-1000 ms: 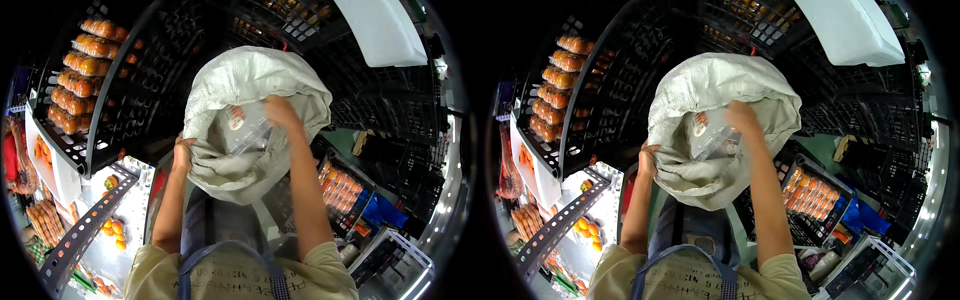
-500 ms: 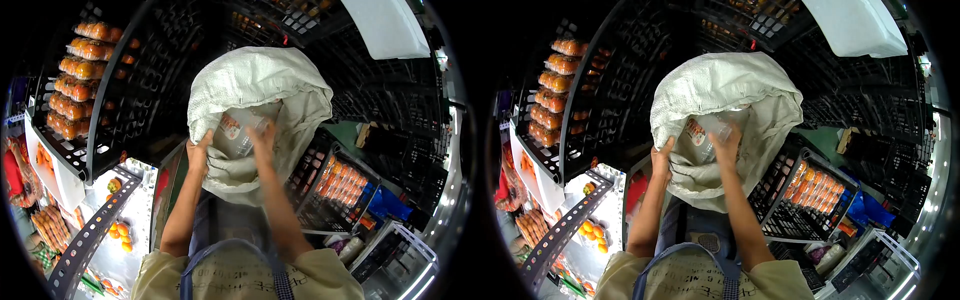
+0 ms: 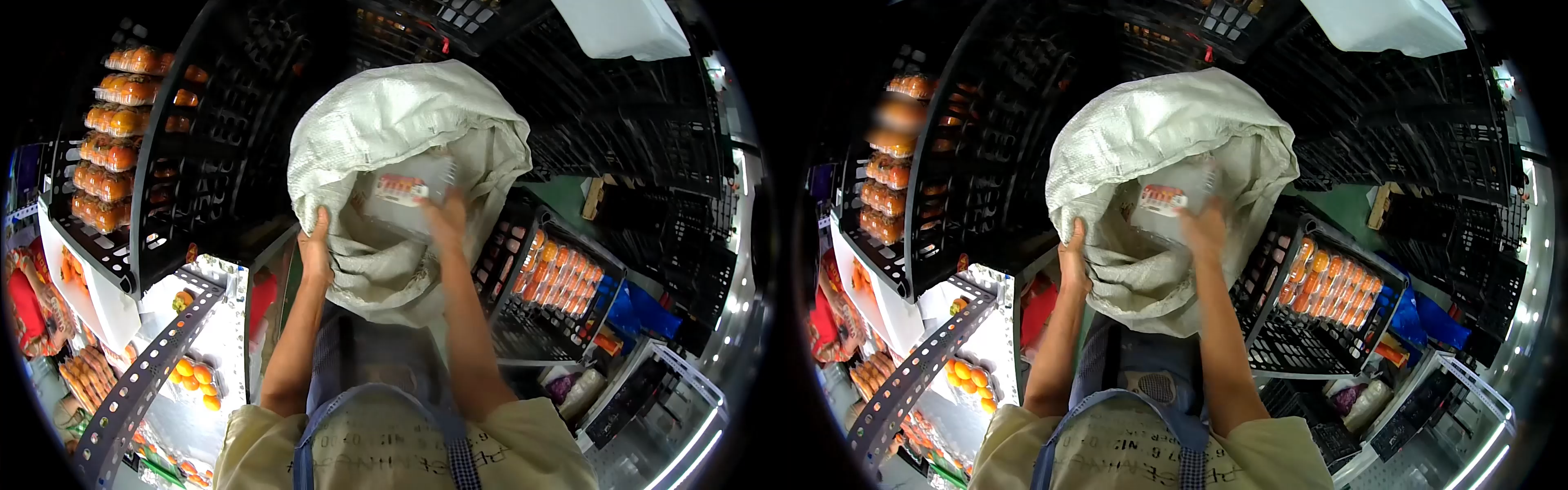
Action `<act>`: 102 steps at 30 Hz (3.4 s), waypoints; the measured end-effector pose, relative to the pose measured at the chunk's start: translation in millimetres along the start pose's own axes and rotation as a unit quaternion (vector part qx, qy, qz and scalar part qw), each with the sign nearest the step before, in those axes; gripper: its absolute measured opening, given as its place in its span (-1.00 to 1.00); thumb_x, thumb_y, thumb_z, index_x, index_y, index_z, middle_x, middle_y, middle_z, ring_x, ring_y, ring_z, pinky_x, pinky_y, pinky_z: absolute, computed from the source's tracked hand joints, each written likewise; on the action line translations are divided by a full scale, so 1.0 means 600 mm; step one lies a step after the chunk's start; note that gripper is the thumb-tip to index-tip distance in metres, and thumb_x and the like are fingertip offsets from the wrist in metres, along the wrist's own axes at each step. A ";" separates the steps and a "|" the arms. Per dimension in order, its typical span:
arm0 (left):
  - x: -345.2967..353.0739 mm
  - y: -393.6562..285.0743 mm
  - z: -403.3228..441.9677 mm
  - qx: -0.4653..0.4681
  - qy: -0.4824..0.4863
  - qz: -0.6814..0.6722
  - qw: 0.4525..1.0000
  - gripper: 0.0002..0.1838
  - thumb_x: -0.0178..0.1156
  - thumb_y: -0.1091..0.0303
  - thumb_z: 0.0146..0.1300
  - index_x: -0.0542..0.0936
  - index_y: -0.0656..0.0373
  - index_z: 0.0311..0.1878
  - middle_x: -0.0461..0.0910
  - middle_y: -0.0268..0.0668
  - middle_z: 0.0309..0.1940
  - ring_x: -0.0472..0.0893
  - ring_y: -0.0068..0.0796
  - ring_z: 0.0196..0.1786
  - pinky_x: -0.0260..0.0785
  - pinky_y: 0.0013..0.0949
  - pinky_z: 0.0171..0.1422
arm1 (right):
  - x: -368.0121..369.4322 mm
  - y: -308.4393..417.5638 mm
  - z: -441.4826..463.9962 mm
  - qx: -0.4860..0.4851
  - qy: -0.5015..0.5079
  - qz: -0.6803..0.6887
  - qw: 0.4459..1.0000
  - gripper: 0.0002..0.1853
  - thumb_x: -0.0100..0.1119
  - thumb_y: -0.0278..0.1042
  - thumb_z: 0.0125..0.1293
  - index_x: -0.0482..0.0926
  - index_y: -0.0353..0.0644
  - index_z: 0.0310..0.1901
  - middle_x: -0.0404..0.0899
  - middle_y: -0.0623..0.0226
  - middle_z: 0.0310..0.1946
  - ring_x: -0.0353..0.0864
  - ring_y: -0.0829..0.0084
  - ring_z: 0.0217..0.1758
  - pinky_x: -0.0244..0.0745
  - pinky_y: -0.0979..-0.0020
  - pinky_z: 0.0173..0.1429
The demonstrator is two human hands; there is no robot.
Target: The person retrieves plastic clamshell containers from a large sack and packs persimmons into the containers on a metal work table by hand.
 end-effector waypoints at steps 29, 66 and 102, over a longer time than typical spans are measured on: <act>-0.113 0.131 -0.059 0.053 0.090 0.093 0.990 -0.69 0.27 0.57 -0.17 0.60 0.26 -0.24 0.64 -0.25 -0.29 0.60 -0.50 -0.24 0.45 -0.40 -0.16 | 0.485 -0.139 0.142 0.007 0.230 -0.159 0.960 -0.32 0.15 -0.09 0.01 0.33 -0.36 0.13 0.43 -0.13 0.07 0.42 -0.01 0.14 0.35 0.23 0.18; -0.074 -0.060 0.024 0.276 -0.259 0.529 0.759 -0.01 0.41 0.02 -0.12 0.11 0.22 0.32 0.21 0.16 0.19 0.18 0.17 0.25 0.10 -0.01 0.29 | -0.396 -0.184 -0.178 -0.152 -0.200 0.026 0.968 -0.85 0.19 -0.30 0.16 0.56 -0.18 -0.32 0.61 0.22 -0.43 0.63 0.25 -0.42 0.50 0.34 -0.33; 0.302 0.285 -0.585 0.523 0.185 0.378 0.741 0.06 0.48 0.26 -0.22 0.05 0.30 0.32 0.17 0.09 0.25 0.25 0.03 0.29 0.16 -0.17 0.34 | -0.472 -0.068 -0.326 -0.295 0.041 -0.148 0.943 -0.70 0.25 -0.30 -0.07 0.51 -0.43 -0.46 0.54 -0.13 -0.56 0.60 -0.02 -0.44 0.53 0.14 -0.30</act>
Point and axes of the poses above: each hand's wrist, its own z-axis towards the middle knuckle, its own x-axis out of the palm, y = z × x, the point moved 10 cm from there along z, towards the middle knuckle
